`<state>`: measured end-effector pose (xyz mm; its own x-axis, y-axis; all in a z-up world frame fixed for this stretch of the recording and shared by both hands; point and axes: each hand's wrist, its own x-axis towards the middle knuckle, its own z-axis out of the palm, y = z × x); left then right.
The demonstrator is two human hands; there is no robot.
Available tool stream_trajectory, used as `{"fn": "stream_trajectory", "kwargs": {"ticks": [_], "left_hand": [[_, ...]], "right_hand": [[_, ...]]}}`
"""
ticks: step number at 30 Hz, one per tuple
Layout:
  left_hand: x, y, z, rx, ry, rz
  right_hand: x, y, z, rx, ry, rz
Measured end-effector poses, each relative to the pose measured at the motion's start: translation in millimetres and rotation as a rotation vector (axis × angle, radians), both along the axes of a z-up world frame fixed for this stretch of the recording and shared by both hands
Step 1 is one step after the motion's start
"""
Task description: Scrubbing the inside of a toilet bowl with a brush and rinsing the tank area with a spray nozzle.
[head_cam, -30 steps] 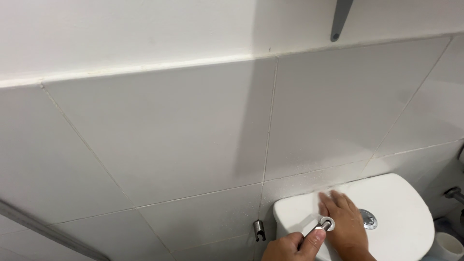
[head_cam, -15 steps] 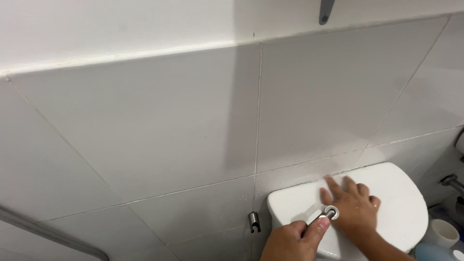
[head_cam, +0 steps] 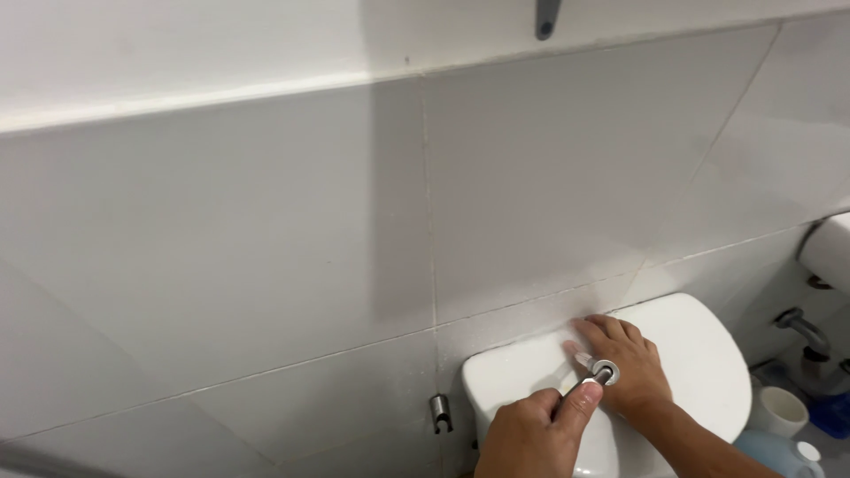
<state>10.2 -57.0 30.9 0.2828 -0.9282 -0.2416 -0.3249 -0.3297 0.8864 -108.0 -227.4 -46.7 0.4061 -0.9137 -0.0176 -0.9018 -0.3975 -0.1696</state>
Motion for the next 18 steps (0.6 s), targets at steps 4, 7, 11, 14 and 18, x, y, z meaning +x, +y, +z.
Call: {"fn": "stream_trajectory", "kwargs": {"ticks": [4, 7, 11, 14, 18], "left_hand": [[-2.8, -9.2, -4.5, -0.010, -0.001, 0.002], [-4.9, -10.0, 1.5, -0.011, 0.010, 0.004], [-8.9, -19.0, -1.5, 0.016, 0.003, 0.023], [-11.1, -22.1, -1.6, 0.006, -0.003, 0.011], [-22.2, -29.8, -5.5, -0.077, -0.035, -0.020]], "right_hand": [[8.5, -2.6, 10.0, 0.015, 0.076, -0.172], [5.9, -6.7, 1.3, 0.017, 0.158, -0.184], [-1.3, -30.8, -31.5, -0.050, 0.082, -0.258], [-0.5, -33.3, -31.7, -0.059, 0.060, -0.262], [-12.2, -34.2, -29.8, -0.078, -0.113, -0.164]]}}
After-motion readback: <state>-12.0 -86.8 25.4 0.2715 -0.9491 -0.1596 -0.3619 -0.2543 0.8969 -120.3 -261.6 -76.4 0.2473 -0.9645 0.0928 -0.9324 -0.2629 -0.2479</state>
